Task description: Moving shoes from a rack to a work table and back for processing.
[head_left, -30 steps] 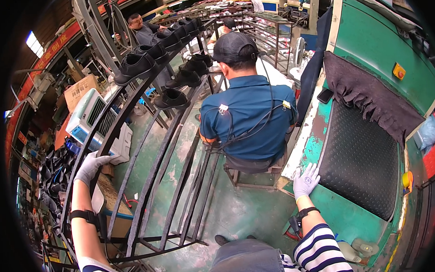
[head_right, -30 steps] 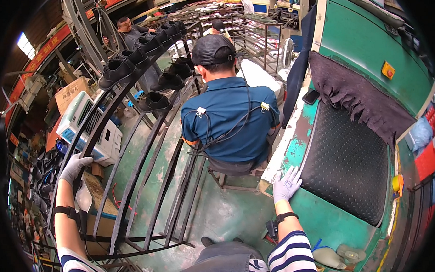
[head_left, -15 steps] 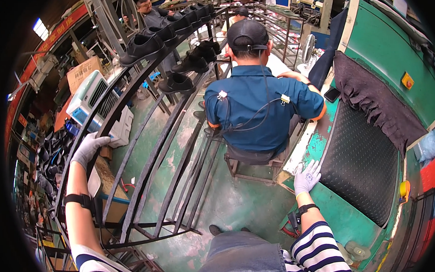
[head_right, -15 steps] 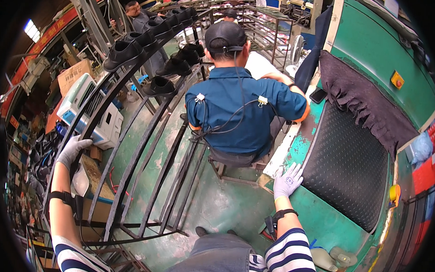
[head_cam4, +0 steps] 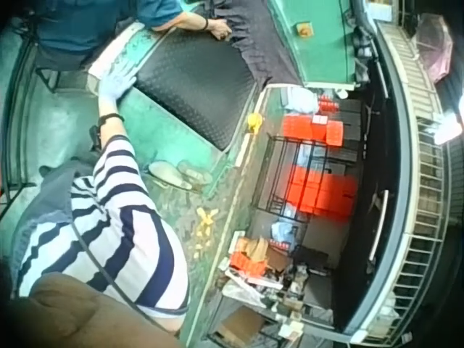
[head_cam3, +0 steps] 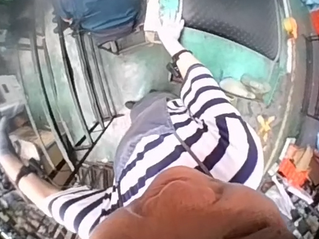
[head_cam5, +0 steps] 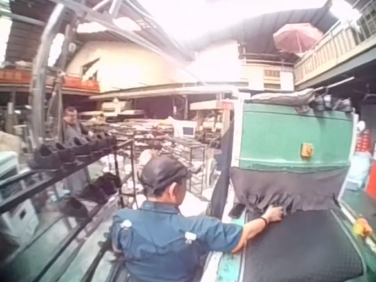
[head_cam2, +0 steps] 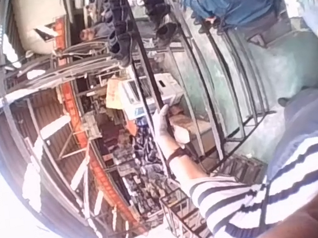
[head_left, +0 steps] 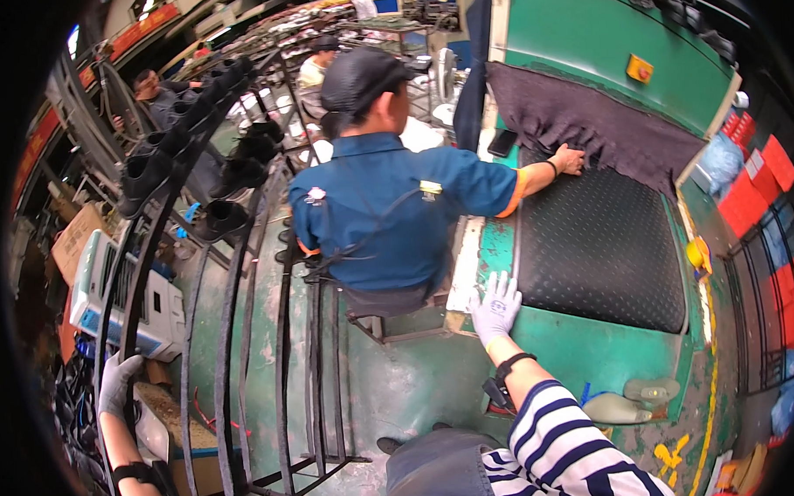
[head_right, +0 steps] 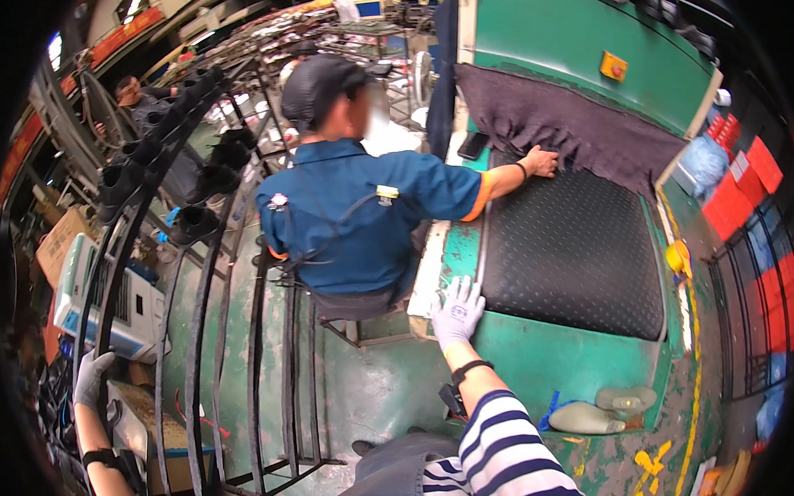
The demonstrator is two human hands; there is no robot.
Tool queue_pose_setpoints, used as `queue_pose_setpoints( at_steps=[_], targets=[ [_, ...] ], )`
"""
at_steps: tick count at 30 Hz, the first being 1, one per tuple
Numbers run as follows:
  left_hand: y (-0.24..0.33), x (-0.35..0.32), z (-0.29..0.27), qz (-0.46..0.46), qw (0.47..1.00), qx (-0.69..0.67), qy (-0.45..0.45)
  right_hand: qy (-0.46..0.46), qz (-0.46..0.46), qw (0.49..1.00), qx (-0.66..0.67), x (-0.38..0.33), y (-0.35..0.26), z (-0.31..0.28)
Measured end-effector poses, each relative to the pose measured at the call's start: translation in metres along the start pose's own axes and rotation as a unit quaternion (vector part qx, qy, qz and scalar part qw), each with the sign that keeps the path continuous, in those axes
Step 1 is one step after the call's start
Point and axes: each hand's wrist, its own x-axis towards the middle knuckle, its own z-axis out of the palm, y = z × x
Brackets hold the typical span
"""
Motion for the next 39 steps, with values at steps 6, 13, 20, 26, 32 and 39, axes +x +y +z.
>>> queue_pose_setpoints(
  at_steps=[6,13,20,26,32,39],
  targets=[
    [-0.005,0.002,0.000,0.003,1.000,0.006,0.025,-0.008,-0.001,1.000,0.019,0.000,-0.004,-0.004],
    [-0.002,0.002,0.000,-0.002,1.000,0.006,0.011,-0.018,-0.001,1.000,0.005,-0.003,-0.005,-0.006],
    [0.007,-0.004,0.009,-0.004,1.000,0.009,0.029,-0.010,0.004,1.000,-0.004,-0.002,-0.007,-0.006],
    [0.018,-0.011,0.015,0.005,1.000,-0.020,0.021,-0.008,-0.003,1.000,-0.013,-0.002,-0.006,-0.004],
    [0.021,-0.013,0.018,0.017,0.999,-0.032,0.020,-0.006,-0.004,1.000,-0.021,-0.001,-0.006,-0.002],
    [0.017,-0.009,0.014,-0.001,1.000,0.010,0.027,-0.001,-0.005,1.000,-0.016,0.000,-0.003,0.001]
  ],
)
